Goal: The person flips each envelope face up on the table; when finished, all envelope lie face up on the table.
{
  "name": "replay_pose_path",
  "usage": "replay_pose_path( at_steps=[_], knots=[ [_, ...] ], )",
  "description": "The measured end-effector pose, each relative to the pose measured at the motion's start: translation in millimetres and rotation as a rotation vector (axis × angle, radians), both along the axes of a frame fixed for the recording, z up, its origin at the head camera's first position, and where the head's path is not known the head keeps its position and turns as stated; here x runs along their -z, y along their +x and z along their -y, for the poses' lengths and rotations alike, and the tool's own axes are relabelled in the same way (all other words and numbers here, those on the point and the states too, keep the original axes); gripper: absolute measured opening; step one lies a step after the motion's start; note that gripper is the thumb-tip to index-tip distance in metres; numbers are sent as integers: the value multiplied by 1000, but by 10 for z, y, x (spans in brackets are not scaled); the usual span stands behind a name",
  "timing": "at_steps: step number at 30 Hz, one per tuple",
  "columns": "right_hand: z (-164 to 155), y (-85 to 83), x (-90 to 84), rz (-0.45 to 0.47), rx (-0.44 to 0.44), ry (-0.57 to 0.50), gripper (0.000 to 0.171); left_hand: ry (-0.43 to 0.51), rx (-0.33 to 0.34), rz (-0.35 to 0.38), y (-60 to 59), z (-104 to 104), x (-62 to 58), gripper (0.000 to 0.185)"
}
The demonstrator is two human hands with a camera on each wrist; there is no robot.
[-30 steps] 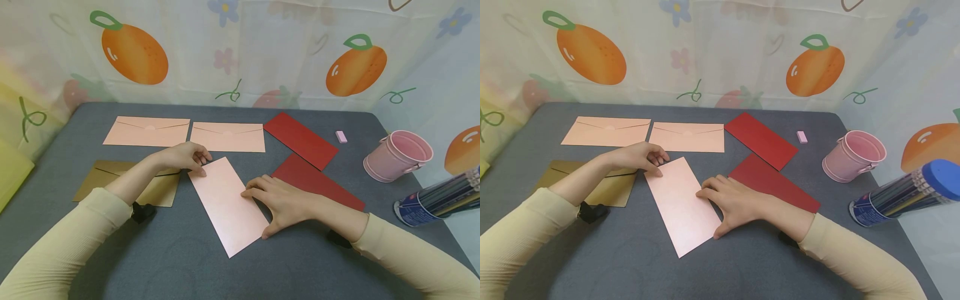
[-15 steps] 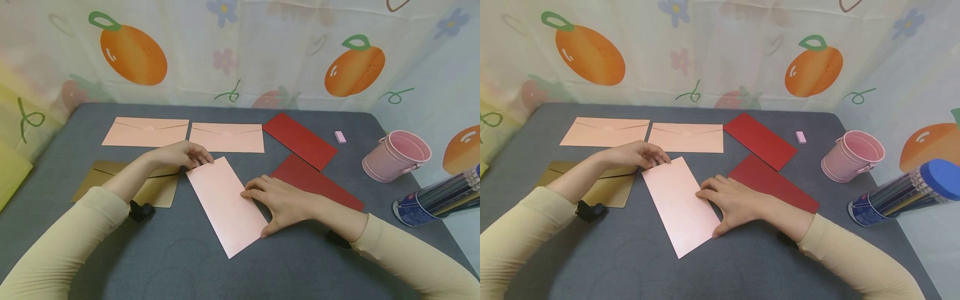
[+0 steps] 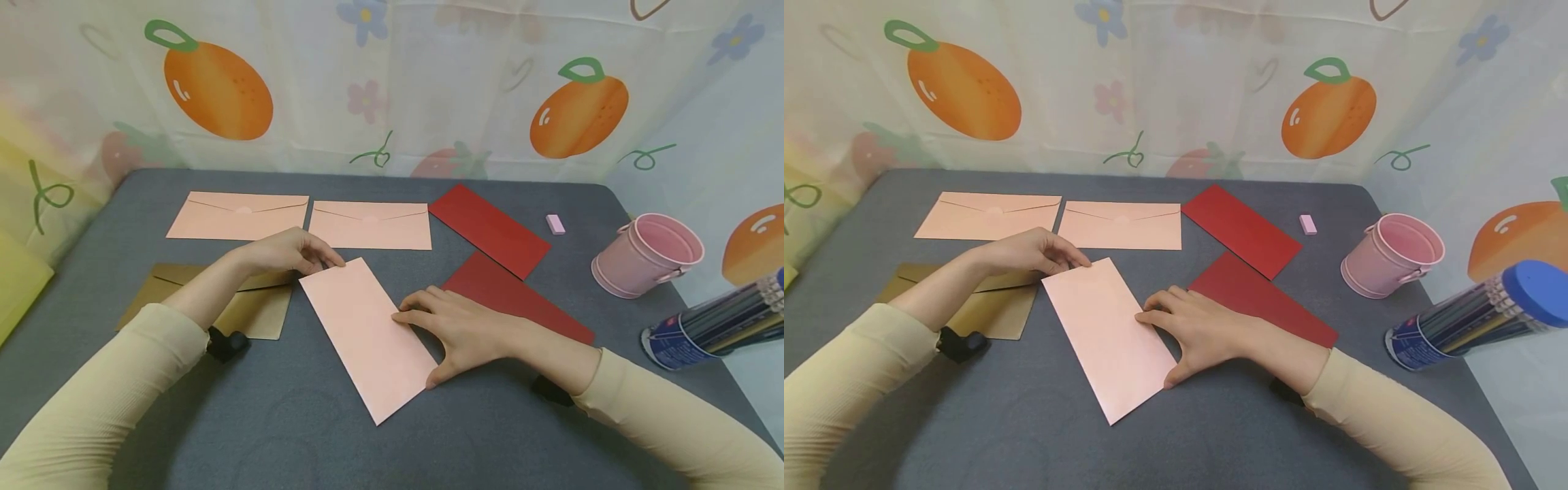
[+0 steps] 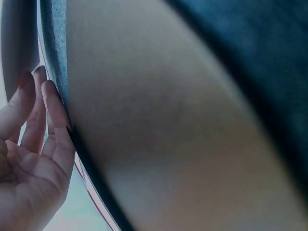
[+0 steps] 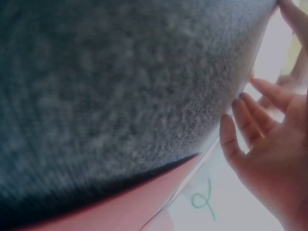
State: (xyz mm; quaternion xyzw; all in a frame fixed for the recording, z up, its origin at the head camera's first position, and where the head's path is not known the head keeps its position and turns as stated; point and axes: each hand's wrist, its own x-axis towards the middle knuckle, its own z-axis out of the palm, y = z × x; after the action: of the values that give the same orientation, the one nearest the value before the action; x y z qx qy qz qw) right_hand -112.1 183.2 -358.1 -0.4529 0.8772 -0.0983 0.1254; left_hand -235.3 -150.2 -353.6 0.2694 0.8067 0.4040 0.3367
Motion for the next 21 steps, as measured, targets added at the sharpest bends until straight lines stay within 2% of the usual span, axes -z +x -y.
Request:
replay_pose_path(
  at_steps=[8,13,21],
  knots=[
    [-24,5,-21,30,-4,23,95,-19,-21,-26,-2,-1,-20,34],
    [-16,48,-46,7,-37,31,97,-19,-20,-34,3,-6,-27,34],
    [9,132,-97,-63,-167,-77,66,4,-49,-30,-18,21,11,37]
  ],
)
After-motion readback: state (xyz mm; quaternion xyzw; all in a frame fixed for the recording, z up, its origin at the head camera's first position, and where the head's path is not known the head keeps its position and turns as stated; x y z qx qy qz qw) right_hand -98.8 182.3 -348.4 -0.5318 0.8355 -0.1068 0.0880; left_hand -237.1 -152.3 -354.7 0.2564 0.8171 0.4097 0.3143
